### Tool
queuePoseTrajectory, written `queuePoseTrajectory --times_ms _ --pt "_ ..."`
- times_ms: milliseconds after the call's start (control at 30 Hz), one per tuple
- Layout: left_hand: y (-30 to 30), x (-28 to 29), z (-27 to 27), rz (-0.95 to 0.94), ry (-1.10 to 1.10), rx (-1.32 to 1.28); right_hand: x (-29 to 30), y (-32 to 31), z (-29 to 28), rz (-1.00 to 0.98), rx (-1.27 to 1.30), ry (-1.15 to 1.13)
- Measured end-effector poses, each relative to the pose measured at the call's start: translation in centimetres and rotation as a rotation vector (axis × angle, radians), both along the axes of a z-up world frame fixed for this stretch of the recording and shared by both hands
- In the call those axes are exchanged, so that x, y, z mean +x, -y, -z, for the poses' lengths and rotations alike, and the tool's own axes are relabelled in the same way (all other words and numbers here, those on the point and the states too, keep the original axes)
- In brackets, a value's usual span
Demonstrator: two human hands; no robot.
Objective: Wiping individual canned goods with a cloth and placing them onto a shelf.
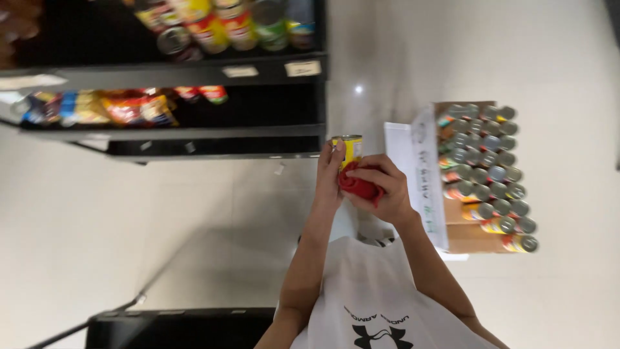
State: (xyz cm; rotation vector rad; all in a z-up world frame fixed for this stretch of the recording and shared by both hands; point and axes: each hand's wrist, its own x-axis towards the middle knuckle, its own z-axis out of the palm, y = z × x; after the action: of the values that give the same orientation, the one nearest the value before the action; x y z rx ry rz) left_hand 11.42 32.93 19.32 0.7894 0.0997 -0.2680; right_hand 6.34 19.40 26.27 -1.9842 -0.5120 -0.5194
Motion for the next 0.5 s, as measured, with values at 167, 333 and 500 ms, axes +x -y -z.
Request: queuePoseTrajectory --times_ms 167,333,500 --pt "-10.8 -1.3 -0.4 -0.135 0.074 -0.07 2.6 -10.1 -1.6 -0.091 -0.003 0.064" --pt "-20.7 -3.6 -3.3 -0.227 0.002 -0.148 4.0 -20.1 -2.0 -0.145 0.095 0.104" --pt "-29.2 -6.7 -0.6 -0.617 0.211 0.058 3.3 -28.4 -0.2 -0.532 0.149 0.07"
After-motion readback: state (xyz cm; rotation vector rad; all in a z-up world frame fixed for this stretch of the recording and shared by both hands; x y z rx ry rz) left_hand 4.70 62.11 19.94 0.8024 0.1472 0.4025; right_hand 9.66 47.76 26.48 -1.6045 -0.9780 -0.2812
